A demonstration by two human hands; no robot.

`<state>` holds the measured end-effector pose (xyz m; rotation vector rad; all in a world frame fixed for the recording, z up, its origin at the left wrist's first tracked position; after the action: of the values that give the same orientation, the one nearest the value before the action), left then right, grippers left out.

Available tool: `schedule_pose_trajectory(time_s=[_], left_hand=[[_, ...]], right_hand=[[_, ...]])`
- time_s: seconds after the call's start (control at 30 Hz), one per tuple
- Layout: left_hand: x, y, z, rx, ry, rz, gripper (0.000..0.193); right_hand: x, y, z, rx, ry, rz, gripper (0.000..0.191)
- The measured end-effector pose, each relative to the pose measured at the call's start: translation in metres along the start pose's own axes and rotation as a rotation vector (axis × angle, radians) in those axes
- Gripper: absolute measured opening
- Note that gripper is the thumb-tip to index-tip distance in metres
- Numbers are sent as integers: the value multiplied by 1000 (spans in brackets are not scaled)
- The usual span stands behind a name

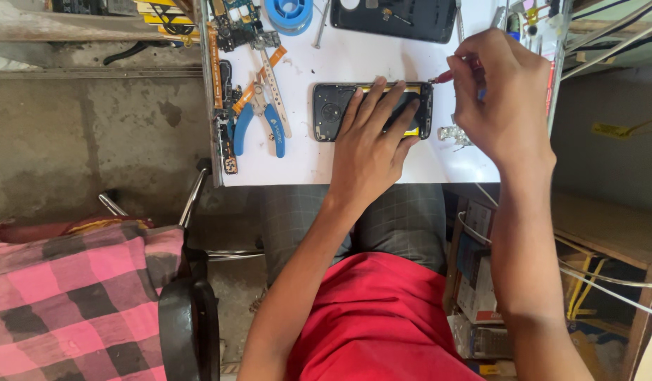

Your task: The person removes the back cover of a smartphone, places it on the table, and uses a red screwdriver to unscrew several screws from the phone's internal frame. The person then briefly handles a power bank before continuing to remove additional screws from the phone.

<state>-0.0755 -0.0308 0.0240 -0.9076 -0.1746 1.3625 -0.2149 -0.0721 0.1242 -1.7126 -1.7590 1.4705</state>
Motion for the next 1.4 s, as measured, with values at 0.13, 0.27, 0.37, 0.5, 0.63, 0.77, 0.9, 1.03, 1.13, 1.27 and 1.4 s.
schedule_pose_trajectory(time_s=[0.13,0.27,0.37,0.5,0.63,0.77,0.9,1.03,1.13,1.27,1.4], left_hand=[[-1,0,1,-15,-4,-18,47],[-2,1,4,-43,2,-47,43],[-2,0,5,-44,11,-40,44],[-2,0,5,-43,13,-44,44],[-2,0,5,-33,14,-33,45],[-1,1,5,-52,24,-33,45],[-1,1,4,-54,23,-34,45],[-1,-1,5,-51,24,-34,46],[-1,-1,5,-50,22,-31,45],[0,0,4,-58,19,-27,43],[0,1,4,-64,21,-32,44]], right_hand=[[-11,-5,-9,37,2,-35,10],[-12,-6,-10,77,3,-105,7],[-10,-1,-2,149,87,-174,19],[-15,3,-6,133,30,-160,7],[-25,1,-19,116,-95,-175,17],[-29,-5,-18,93,-65,-281,32],[-28,-7,-15,20,-128,-261,25],[-27,2,5,258,101,-232,17],[-28,1,-4,171,-8,-196,9],[-22,-12,-15,72,-95,-246,26],[-22,-13,-17,-2,-54,-232,25]])
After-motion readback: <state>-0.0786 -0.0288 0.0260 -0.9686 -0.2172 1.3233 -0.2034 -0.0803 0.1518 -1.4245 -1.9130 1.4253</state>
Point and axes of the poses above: each hand's wrist, its own x-axis away from the middle knuckle, its own y-axis out of the palm, z = x × y, the point moved 6 cm from there along -x, towards the middle knuckle, and after that the axes turned 4 degrees about z, right-handed, at the moved point
